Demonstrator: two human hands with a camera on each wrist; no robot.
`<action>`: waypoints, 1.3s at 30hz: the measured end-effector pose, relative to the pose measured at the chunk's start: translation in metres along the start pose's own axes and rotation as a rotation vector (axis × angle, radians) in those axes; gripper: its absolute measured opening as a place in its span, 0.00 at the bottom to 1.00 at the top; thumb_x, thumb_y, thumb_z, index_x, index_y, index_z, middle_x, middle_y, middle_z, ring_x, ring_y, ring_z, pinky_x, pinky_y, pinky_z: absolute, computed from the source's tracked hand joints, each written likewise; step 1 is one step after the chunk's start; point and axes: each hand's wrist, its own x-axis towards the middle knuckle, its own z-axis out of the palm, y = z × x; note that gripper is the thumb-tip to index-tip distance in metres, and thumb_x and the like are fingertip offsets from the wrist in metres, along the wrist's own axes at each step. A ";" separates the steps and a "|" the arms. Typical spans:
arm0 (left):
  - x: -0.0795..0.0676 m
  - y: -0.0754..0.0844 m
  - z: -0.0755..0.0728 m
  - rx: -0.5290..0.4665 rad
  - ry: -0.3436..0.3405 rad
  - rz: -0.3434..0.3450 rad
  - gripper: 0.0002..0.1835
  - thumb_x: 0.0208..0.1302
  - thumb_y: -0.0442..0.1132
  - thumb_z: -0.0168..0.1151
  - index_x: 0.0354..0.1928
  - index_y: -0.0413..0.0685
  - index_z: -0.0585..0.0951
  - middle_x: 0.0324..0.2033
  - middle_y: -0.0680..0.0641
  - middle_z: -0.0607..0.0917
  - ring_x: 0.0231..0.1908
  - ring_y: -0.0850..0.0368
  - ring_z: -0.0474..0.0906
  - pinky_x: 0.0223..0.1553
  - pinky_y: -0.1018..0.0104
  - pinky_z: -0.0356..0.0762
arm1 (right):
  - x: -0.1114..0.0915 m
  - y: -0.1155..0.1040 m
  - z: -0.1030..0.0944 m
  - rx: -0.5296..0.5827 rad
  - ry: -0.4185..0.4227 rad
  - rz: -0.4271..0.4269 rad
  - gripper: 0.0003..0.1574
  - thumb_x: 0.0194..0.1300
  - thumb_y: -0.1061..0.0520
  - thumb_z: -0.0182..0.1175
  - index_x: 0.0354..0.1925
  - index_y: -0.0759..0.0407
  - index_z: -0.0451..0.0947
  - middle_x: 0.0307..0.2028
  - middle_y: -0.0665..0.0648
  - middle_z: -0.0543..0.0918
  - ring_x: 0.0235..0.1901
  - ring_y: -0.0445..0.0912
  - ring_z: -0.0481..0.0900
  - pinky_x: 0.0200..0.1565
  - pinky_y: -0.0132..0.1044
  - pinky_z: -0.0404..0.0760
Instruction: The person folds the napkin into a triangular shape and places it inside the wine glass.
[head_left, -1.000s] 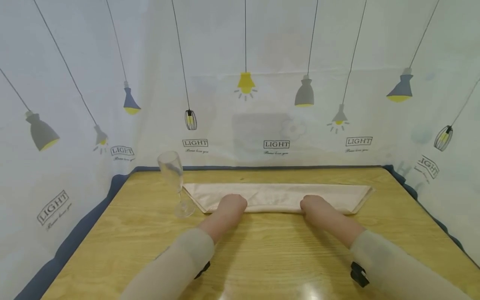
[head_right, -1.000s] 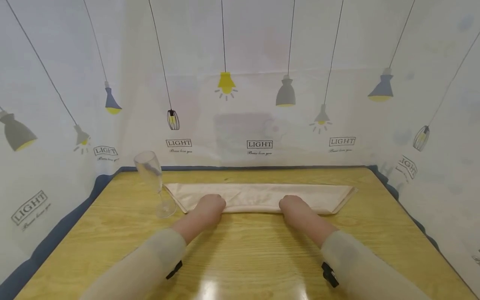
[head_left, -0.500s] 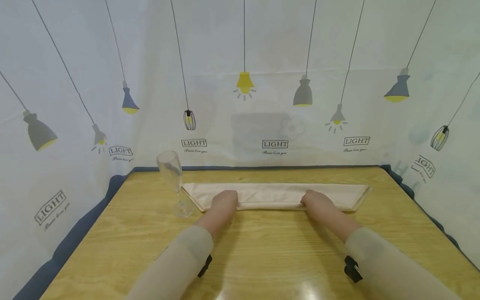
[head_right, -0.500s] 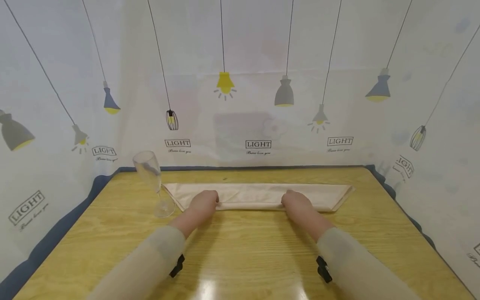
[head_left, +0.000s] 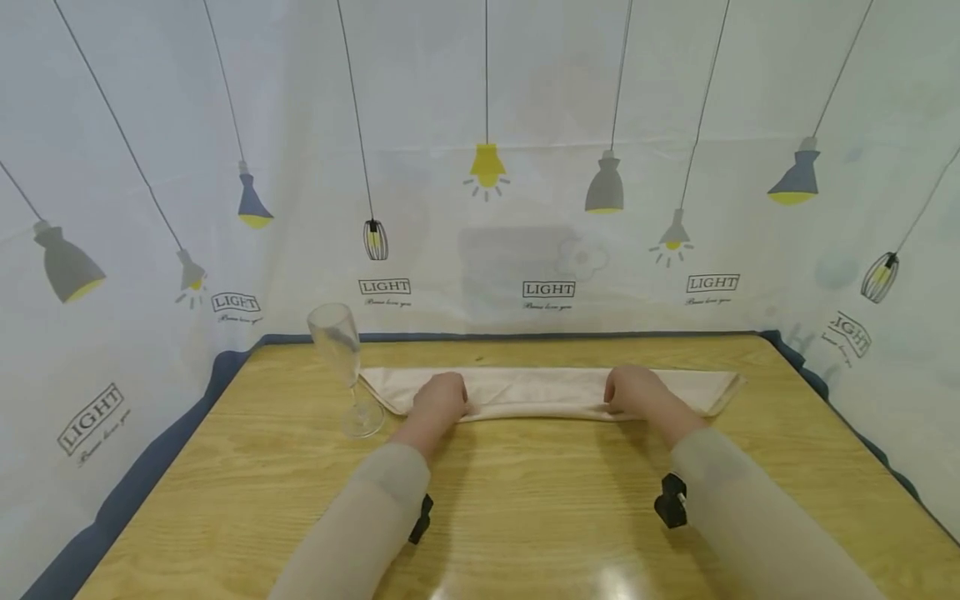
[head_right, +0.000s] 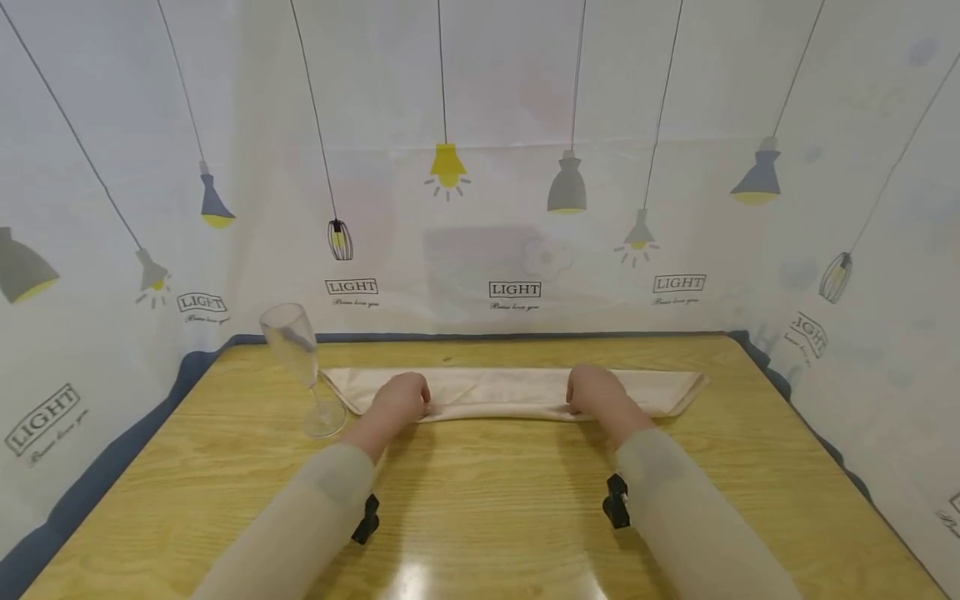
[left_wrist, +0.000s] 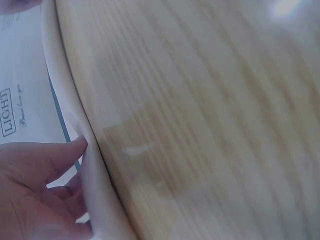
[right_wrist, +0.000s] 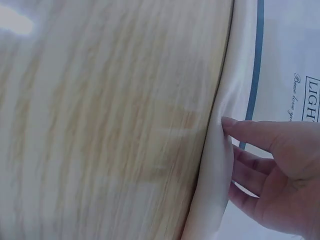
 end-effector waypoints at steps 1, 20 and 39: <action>0.000 0.001 0.000 0.025 0.007 -0.005 0.07 0.63 0.43 0.68 0.33 0.48 0.85 0.33 0.49 0.84 0.39 0.48 0.79 0.50 0.47 0.74 | 0.001 0.000 -0.001 0.006 -0.002 0.002 0.02 0.59 0.64 0.67 0.32 0.63 0.83 0.32 0.56 0.83 0.33 0.52 0.79 0.39 0.47 0.80; 0.002 0.006 0.002 0.080 0.006 -0.001 0.16 0.60 0.45 0.70 0.40 0.39 0.81 0.36 0.44 0.83 0.41 0.47 0.80 0.46 0.55 0.78 | 0.001 -0.012 0.001 -0.042 0.012 0.054 0.18 0.58 0.71 0.58 0.15 0.57 0.72 0.15 0.49 0.68 0.18 0.42 0.59 0.24 0.36 0.64; -0.005 0.012 0.004 0.343 0.005 0.180 0.16 0.70 0.46 0.59 0.34 0.38 0.83 0.34 0.43 0.84 0.42 0.48 0.81 0.47 0.58 0.78 | -0.023 -0.016 0.004 -0.107 0.049 -0.097 0.32 0.56 0.73 0.57 0.15 0.49 0.48 0.15 0.46 0.43 0.19 0.41 0.40 0.24 0.36 0.47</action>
